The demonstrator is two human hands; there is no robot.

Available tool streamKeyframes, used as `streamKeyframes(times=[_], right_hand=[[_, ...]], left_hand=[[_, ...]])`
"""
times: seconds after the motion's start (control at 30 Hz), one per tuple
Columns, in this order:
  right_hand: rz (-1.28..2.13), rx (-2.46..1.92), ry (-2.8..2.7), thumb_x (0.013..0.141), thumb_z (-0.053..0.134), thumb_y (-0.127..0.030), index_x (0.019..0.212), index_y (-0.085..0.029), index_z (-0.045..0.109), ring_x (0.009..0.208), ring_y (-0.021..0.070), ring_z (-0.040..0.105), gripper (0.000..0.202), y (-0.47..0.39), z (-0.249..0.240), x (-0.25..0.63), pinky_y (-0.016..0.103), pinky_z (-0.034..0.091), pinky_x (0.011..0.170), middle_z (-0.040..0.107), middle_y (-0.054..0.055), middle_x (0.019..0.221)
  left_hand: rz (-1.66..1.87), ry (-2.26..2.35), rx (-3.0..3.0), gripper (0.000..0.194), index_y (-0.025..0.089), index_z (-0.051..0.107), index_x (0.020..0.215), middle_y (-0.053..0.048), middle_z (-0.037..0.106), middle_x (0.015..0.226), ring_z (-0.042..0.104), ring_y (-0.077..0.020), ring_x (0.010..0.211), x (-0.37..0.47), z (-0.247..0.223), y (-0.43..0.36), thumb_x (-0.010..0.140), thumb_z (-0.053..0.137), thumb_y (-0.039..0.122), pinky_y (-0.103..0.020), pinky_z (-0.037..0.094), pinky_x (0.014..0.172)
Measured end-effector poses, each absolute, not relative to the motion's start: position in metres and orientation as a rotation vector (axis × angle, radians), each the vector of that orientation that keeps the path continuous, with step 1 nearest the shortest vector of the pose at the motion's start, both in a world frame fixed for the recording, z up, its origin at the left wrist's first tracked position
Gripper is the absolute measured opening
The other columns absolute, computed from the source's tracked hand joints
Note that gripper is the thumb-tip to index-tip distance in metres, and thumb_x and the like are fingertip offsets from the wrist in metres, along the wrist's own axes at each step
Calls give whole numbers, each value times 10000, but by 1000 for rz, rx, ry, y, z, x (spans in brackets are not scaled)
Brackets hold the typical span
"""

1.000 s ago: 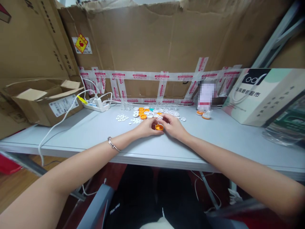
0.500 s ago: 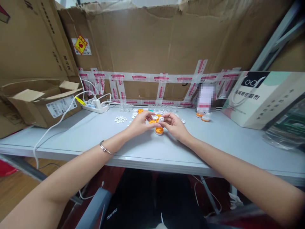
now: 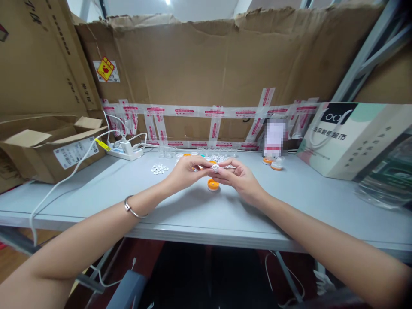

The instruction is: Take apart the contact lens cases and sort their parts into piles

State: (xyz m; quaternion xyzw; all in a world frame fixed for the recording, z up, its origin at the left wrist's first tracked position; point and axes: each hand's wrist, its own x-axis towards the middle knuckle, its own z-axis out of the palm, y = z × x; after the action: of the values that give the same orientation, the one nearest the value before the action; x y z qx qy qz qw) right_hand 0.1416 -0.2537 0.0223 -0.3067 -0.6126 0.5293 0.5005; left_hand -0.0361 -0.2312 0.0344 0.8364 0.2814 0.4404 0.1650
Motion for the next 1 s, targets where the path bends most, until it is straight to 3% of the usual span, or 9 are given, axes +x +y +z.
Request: streamKeyframes(times=[0.17,0.33,0.53,0.7,1.0], right_hand=[[1385,-781,-1399,693,682,-340,734,-194,520,788,163,678,222,-261,30,136,365,498,834,716,-1,736],[1375,-758,-1337,671,698,-339,775,-205,542,712,123,668,230,-266,49,128,338,498,825,698,-26,698],[1373,-748,-1511,683,696,-341,726,-189,543,716,149,672,220,-255,68,137,367,508,820,690,-4,701],[1397,-736,-1491,727,660,-324,656,-187,505,698,133,671,219,-246,58,141,358,519,806,683,-33,668],[1389,-757,-1427,739,641,-325,642,-191,485,679,138,672,228,-256,42,134,335,532,749,670,-41,638]], left_hand=[[1551,694,2763,139,160,657,908,-59,670,855,598,-138,786,-39,26,-241,816,553,151,-267,486,716],[1711,799,2908,177,151,596,1001,-66,633,890,580,-119,772,-38,36,-255,845,524,192,-234,491,683],[1631,845,3271,141,120,596,902,-46,617,743,563,-128,676,-39,60,-252,868,477,188,-241,473,622],[1609,691,3404,138,118,571,934,-33,596,693,565,-125,649,-39,53,-239,872,467,184,-232,479,608],[1668,614,3440,185,99,503,1033,-55,621,768,594,-147,702,-40,34,-242,852,471,120,-268,507,649]])
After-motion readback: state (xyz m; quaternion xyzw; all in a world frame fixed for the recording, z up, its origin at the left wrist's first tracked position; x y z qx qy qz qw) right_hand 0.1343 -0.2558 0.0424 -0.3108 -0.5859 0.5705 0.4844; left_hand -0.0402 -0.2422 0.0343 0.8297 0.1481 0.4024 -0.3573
